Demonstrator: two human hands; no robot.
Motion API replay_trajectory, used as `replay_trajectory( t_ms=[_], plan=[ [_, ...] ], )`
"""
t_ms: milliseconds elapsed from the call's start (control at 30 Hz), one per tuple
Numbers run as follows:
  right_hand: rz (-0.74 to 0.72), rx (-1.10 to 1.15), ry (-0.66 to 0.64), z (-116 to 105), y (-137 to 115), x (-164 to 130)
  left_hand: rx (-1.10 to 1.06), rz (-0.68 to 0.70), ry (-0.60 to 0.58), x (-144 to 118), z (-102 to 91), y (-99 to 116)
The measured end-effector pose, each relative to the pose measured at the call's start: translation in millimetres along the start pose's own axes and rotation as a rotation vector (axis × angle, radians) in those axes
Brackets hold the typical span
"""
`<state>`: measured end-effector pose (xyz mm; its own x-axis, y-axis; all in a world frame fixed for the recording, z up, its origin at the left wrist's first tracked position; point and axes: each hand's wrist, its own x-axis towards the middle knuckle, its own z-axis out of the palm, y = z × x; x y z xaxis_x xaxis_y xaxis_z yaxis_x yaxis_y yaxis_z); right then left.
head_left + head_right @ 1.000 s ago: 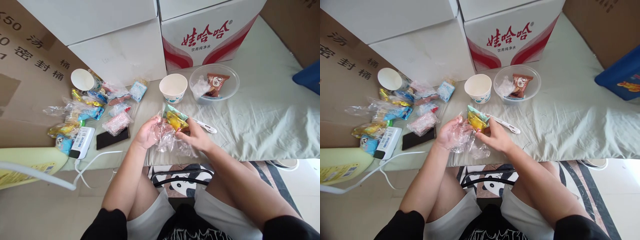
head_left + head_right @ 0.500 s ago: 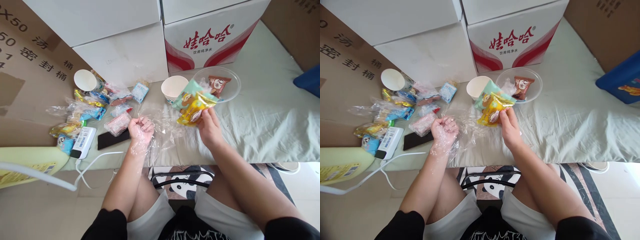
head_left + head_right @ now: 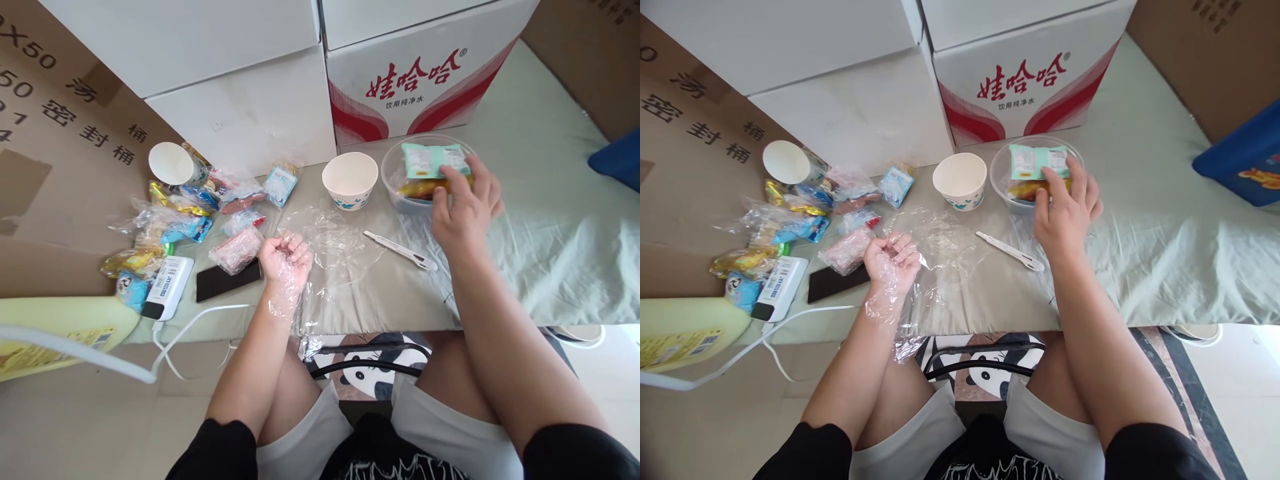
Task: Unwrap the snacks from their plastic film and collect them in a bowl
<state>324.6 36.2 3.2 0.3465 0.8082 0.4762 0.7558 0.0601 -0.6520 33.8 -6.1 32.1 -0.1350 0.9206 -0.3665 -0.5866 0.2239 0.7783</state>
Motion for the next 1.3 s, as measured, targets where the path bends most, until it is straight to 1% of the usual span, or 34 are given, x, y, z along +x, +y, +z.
replay_trajectory(
  t_ms=[67,100,133,167,233,300,367,400,433,467,500,533,567,600,633,667,700,733,800,867,900,967,1033,1100,1133,1200,1300],
  plan=[
    [0.025,-0.043,0.03,2,-4,-4,-0.014,0.0,-0.005,-1,-0.7,2],
    [0.013,-0.034,0.058,2,-6,-7,-0.025,-0.004,-0.014,-3,-1.0,3],
    [-0.024,0.001,0.076,1,-9,-11,-0.037,-0.019,-0.03,-4,-1.0,5],
    [-0.081,0.059,0.067,-1,-12,-17,-0.047,-0.047,-0.053,-6,-0.9,7],
    [-0.203,0.223,-0.03,-4,-19,-30,-0.053,-0.141,-0.119,-10,-0.1,11],
    [-0.282,0.381,-0.147,-5,-26,-43,-0.037,-0.259,-0.212,-14,0.2,12],
    [-0.287,0.506,-0.236,-4,-32,-54,-0.008,-0.349,-0.341,-16,-1.5,9],
    [-0.247,0.578,-0.293,-2,-34,-58,0.006,-0.383,-0.415,-17,-3.3,6],
    [-0.181,0.659,-0.384,-1,-37,-62,0.018,-0.415,-0.484,-17,-5.8,3],
    [-0.096,0.747,-0.511,1,-39,-64,0.028,-0.445,-0.536,-18,-8.7,-1],
    [-0.008,0.832,-0.662,2,-42,-66,0.038,-0.476,-0.562,-18,-11.6,-4],
    [0.068,0.902,-0.822,3,-46,-68,0.045,-0.5,-0.556,-18,-14.3,-7],
    [0.126,0.951,-0.974,3,-50,-70,0.047,-0.512,-0.524,-18,-16.3,-8],
    [0.169,0.982,-1.097,3,-54,-71,0.039,-0.5,-0.475,-17,-17.4,-8],
    [0.209,1.001,-1.174,4,-57,-73,0.016,-0.459,-0.418,-16,-17.4,-7],
    [0.252,1.016,-1.193,4,-60,-73,-0.016,-0.399,-0.364,-15,-16.4,-4],
    [0.305,1.028,-1.16,4,-62,-73,-0.053,-0.33,-0.319,-13,-14.7,0],
    [0.367,1.038,-1.088,4,-63,-72,-0.085,-0.266,-0.284,-11,-12.6,4],
    [0.495,1.043,-0.892,5,-62,-68,-0.101,-0.177,-0.226,-5,-9.2,12],
    [0.599,1.023,-0.739,5,-58,-63,-0.032,-0.162,-0.187,0,-9.2,17],
    [0.633,1.012,-0.693,5,-55,-60,0.027,-0.18,-0.184,2,-10.6,18],
    [0.664,0.997,-0.647,4,-50,-55,0.165,-0.246,-0.217,4,-15.3,17],
    [0.668,1.014,-0.628,2,-47,-53,0.302,-0.304,-0.265,4,-20.1,15],
    [0.677,1.067,-0.617,-1,-45,-52,0.382,-0.281,-0.257,4,-22.4,12],
    [0.684,1.1,-0.609,-2,-44,-52,0.384,-0.239,-0.23,4,-22.3,11],
    [0.696,1.145,-0.597,-3,-43,-52,0.312,-0.136,-0.148,5,-20.1,12],
    [0.701,1.078,-0.628,-4,-43,-54,0.196,-0.048,-0.009,7,-14.8,16]
  ],
)
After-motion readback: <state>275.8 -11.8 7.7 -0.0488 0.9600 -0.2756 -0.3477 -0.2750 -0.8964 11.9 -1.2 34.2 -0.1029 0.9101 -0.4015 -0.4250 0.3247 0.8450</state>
